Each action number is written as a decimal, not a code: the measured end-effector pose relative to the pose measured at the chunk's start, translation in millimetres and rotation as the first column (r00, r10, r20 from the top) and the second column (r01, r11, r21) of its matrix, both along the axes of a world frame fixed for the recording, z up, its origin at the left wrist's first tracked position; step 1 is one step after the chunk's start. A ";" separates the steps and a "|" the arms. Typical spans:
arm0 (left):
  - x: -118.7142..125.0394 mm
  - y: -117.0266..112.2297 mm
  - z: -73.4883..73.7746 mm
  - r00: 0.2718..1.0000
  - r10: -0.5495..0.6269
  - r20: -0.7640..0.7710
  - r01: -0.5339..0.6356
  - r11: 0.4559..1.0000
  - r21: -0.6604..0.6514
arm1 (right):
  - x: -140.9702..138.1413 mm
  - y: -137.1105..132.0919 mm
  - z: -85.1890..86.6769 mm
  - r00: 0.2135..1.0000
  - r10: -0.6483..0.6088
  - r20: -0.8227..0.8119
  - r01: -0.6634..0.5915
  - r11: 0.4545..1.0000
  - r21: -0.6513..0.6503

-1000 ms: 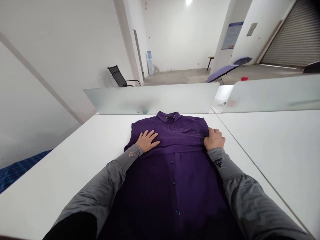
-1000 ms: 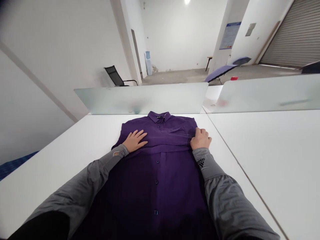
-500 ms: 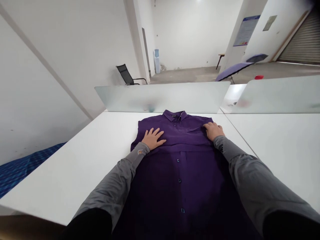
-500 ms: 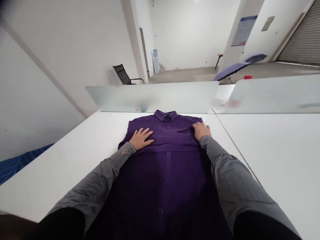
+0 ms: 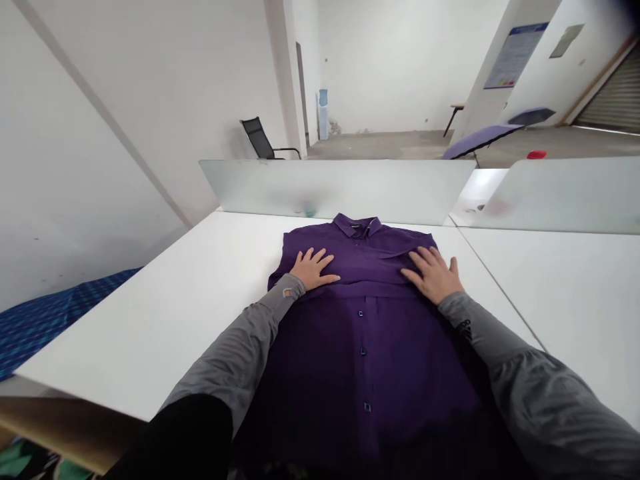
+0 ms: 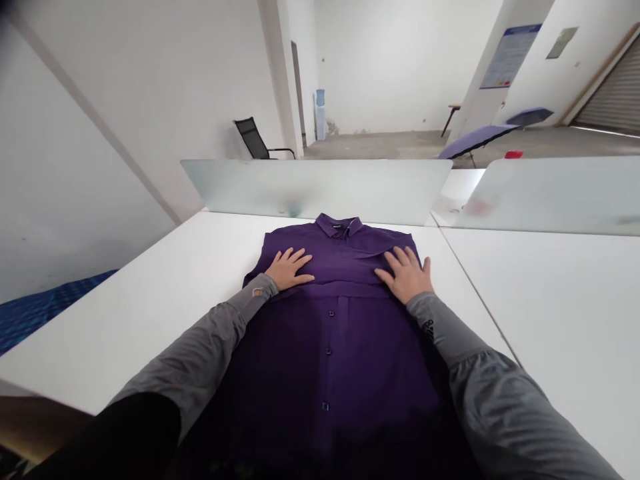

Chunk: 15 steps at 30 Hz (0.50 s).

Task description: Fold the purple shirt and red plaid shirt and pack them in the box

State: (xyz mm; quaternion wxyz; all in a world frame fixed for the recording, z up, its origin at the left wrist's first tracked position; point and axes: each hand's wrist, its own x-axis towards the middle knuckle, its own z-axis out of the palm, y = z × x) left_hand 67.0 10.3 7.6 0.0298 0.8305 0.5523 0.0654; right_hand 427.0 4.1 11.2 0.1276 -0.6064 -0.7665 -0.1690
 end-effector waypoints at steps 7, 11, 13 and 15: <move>-3.1 -7.8 13.4 0.998 0.047 -0.042 -0.044 0.997 0.066 | -8.1 -9.1 -20.9 1.000 0.004 0.030 0.002 0.982 -0.189; 1.9 -41.8 11.9 1.000 -0.007 -0.029 0.014 0.970 0.244 | -7.4 -8.1 -18.6 1.000 0.002 0.024 0.003 0.982 -0.190; 6.1 -57.7 6.0 0.992 -0.106 -0.062 0.116 0.973 0.198 | -7.3 -7.2 -19.1 1.000 0.006 0.017 -0.003 0.983 -0.184; 9.6 -66.7 1.3 0.988 -0.129 -0.085 0.139 0.981 0.133 | -7.8 -5.6 -18.6 1.000 0.014 0.006 -0.012 0.981 -0.192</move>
